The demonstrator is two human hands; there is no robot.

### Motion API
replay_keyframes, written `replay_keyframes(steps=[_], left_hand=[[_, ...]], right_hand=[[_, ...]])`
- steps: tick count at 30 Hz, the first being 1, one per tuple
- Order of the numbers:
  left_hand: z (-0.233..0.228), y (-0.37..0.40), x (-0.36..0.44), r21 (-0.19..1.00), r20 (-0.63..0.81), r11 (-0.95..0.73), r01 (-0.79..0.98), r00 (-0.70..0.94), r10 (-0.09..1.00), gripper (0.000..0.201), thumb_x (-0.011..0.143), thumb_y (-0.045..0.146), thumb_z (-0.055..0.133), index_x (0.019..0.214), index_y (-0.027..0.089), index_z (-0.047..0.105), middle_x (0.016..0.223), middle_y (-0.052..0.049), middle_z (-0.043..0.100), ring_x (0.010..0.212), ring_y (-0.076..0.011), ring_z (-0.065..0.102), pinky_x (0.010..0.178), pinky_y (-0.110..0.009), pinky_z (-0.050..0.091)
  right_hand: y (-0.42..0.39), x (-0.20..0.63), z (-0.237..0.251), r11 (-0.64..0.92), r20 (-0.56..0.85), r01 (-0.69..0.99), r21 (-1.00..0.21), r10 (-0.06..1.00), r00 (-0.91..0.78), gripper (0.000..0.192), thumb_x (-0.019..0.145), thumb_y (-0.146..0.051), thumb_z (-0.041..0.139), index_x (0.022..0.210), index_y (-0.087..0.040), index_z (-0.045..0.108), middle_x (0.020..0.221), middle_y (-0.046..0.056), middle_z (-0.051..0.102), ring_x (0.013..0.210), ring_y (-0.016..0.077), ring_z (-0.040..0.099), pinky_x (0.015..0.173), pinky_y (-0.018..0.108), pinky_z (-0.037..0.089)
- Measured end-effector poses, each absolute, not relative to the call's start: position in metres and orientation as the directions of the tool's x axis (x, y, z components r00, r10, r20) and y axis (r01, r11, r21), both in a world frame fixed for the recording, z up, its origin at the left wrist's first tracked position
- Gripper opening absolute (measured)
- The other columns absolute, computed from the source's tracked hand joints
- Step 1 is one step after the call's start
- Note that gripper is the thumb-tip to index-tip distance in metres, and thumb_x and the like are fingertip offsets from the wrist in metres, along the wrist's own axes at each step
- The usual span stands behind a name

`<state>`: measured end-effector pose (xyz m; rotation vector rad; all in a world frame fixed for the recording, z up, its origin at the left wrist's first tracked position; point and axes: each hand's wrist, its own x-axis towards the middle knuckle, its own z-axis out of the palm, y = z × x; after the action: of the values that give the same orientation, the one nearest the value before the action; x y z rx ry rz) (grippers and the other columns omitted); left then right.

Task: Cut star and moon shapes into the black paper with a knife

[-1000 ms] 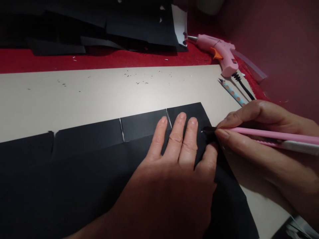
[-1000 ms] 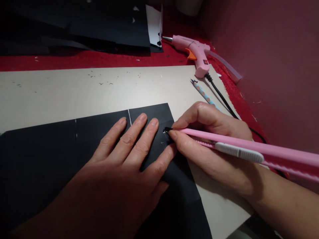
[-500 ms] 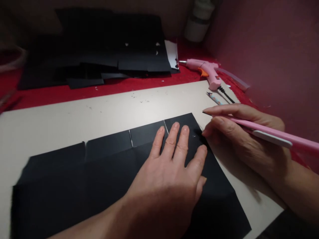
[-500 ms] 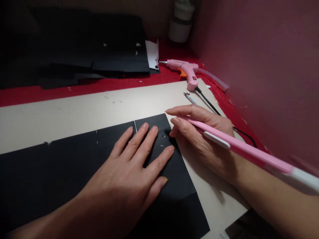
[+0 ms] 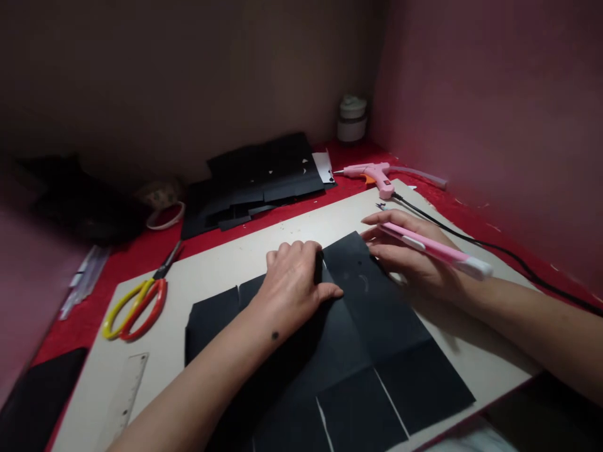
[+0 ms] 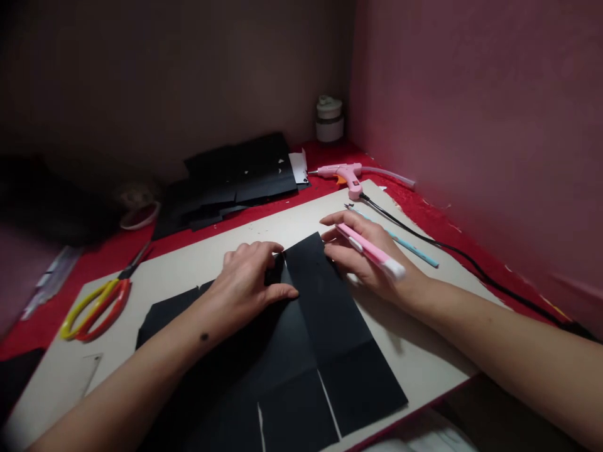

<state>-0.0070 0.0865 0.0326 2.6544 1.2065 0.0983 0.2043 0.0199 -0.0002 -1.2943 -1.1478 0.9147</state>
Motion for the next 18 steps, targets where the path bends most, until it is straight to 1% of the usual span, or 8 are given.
replay_keyframes(steps=[2,4,7,10,12,14,18], left_hand=[[0.033,0.089,-0.005,0.253,-0.042,-0.623,0.74,0.652,0.757,0.048,0.078,0.043,0.084,0.112,0.017,0.062,0.102,-0.008,0.069,0.1,-0.0302,0.06,0.09,-0.047,0.046],[0.033,0.09,-0.004,0.273,-0.03,-0.606,0.747,0.637,0.77,0.044,0.079,0.038,0.085,0.111,0.018,0.063,0.104,-0.008,0.069,0.102,-0.0296,0.06,0.091,-0.047,0.046],[0.035,0.088,-0.003,0.314,0.007,-0.586,0.747,0.616,0.788,0.03,0.084,0.03,0.08,0.107,0.019,0.064,0.103,-0.006,0.069,0.103,-0.0268,0.062,0.094,-0.046,0.048],[0.035,0.082,0.001,0.369,0.03,-0.583,0.724,0.617,0.786,0.019,0.093,0.028,0.07,0.107,0.017,0.065,0.105,-0.005,0.068,0.1,-0.0216,0.065,0.091,-0.043,0.053],[0.034,0.078,0.006,0.399,0.03,-0.583,0.707,0.626,0.779,0.02,0.097,0.032,0.065,0.109,0.016,0.066,0.11,-0.005,0.068,0.099,-0.0199,0.067,0.088,-0.041,0.056],[0.031,0.076,0.012,0.416,0.027,-0.579,0.701,0.627,0.779,0.023,0.098,0.034,0.064,0.113,0.017,0.066,0.115,-0.007,0.067,0.1,-0.0203,0.067,0.088,-0.042,0.058],[0.022,0.077,0.021,0.421,0.019,-0.567,0.708,0.618,0.786,0.028,0.098,0.036,0.063,0.12,0.018,0.064,0.121,-0.008,0.066,0.102,-0.0212,0.067,0.088,-0.042,0.058]], right_hand=[[0.022,0.203,-0.003,0.07,0.078,0.042,-0.997,0.971,0.226,0.035,0.074,-0.026,0.079,0.107,-0.03,0.067,0.099,0.003,0.074,0.082,0.0214,0.072,0.067,0.035,0.057],[0.025,0.201,-0.005,0.05,0.049,0.004,-0.999,0.974,0.222,0.034,0.071,-0.022,0.08,0.101,-0.03,0.065,0.1,0.001,0.073,0.085,0.0197,0.07,0.071,0.033,0.055],[0.028,0.198,-0.006,0.059,0.054,-0.017,-0.998,0.973,0.223,0.028,0.07,-0.018,0.077,0.093,-0.028,0.065,0.09,-0.002,0.07,0.077,0.0155,0.064,0.066,0.03,0.048],[0.027,0.195,-0.004,0.067,0.057,-0.036,-0.997,0.97,0.235,0.026,0.07,-0.015,0.074,0.091,-0.026,0.063,0.082,-0.004,0.065,0.069,0.0129,0.057,0.059,0.028,0.041],[0.025,0.195,-0.002,0.062,0.048,-0.058,-0.996,0.973,0.227,0.024,0.072,-0.016,0.073,0.091,-0.026,0.061,0.077,-0.004,0.062,0.066,0.0124,0.054,0.057,0.028,0.039],[0.023,0.195,-0.002,0.06,0.041,-0.085,-0.995,0.976,0.214,0.023,0.074,-0.017,0.073,0.092,-0.025,0.06,0.075,-0.005,0.061,0.064,0.0122,0.053,0.056,0.028,0.038],[0.023,0.197,-0.006,0.068,0.04,-0.144,-0.987,0.981,0.192,0.025,0.075,-0.016,0.074,0.094,-0.025,0.061,0.079,-0.005,0.063,0.068,0.0116,0.055,0.058,0.026,0.04]])
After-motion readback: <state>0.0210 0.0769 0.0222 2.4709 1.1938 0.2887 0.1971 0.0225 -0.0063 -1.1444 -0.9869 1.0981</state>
